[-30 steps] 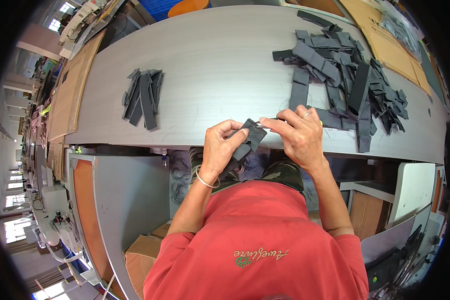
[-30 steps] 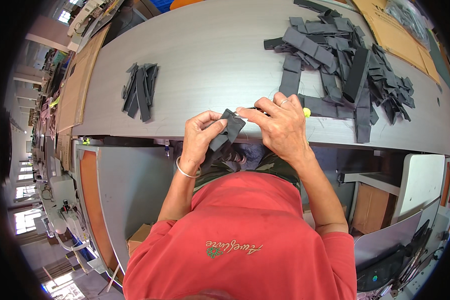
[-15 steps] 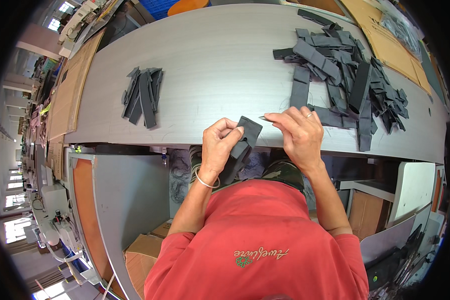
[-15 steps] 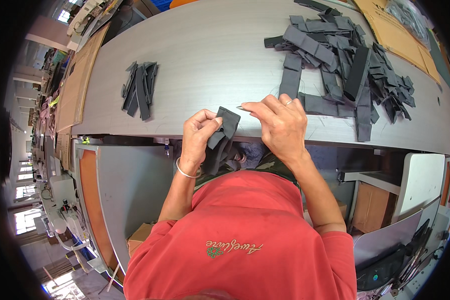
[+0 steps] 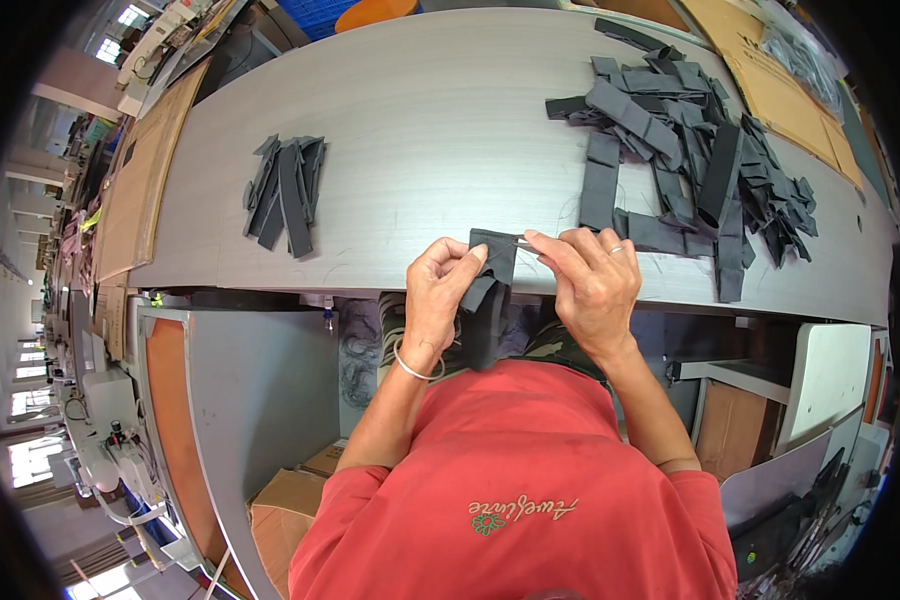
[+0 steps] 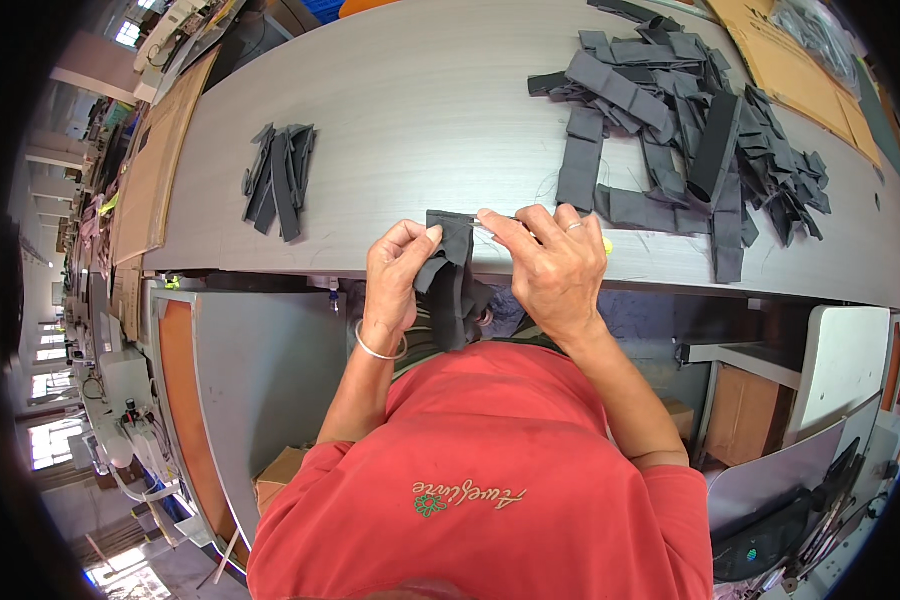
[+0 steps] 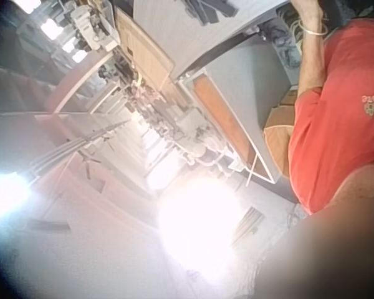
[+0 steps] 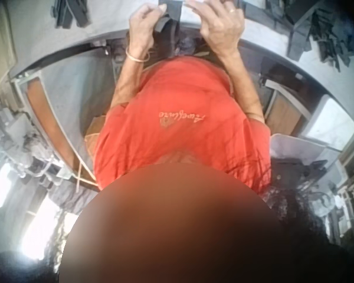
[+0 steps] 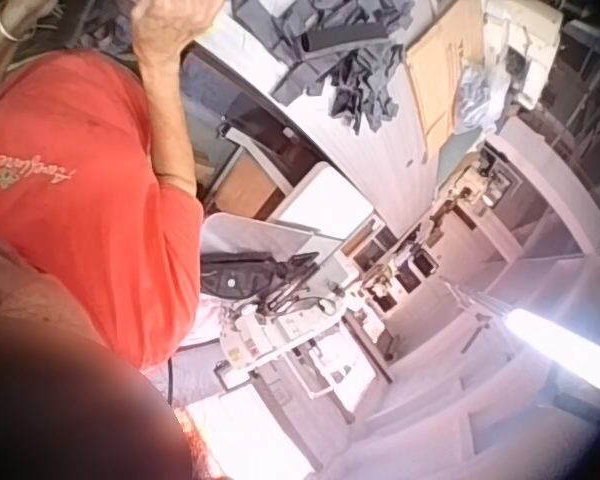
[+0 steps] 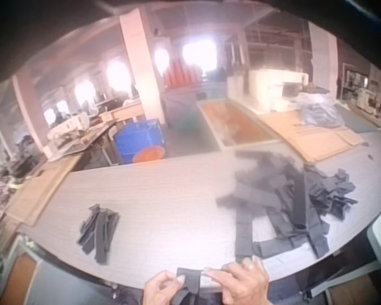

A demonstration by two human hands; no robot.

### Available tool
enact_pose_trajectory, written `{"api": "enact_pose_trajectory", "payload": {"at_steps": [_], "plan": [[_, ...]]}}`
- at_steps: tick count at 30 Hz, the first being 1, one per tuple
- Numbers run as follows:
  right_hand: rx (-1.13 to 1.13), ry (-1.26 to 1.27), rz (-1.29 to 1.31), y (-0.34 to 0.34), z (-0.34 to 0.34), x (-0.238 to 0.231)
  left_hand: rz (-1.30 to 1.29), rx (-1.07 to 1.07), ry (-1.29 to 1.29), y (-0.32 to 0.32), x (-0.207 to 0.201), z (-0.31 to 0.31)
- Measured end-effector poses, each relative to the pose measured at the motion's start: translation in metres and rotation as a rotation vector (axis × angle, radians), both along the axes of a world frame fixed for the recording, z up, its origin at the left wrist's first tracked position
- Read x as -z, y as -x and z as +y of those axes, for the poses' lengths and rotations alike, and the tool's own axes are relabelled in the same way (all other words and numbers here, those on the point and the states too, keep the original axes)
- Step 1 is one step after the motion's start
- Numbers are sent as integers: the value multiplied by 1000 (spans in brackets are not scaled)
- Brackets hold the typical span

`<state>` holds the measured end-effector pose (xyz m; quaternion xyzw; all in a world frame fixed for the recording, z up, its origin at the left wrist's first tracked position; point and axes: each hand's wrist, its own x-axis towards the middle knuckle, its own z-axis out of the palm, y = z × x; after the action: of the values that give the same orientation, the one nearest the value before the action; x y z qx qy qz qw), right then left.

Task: Trimming excess material from black foam strips using a small pair of snips.

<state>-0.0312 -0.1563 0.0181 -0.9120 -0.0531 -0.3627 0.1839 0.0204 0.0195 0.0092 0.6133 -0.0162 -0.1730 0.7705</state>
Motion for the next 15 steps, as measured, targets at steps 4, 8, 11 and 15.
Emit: {"api": "enact_pose_trajectory", "payload": {"at_steps": [4, 8, 11, 15], "plan": [[38, -11, -32, 0, 5, 1, 80, 14, 64, 1, 1, -2], [50, -16, -44, 2, 7, 6, 174, 65, 126, 3, -3, -3], [56, 15, -69, 3, 5, 7, 204, 81, 151, 4, -3, -4], [36, 43, -97, 2, 2, 9, 239, 70, 152, 5, -7, -6]]}}
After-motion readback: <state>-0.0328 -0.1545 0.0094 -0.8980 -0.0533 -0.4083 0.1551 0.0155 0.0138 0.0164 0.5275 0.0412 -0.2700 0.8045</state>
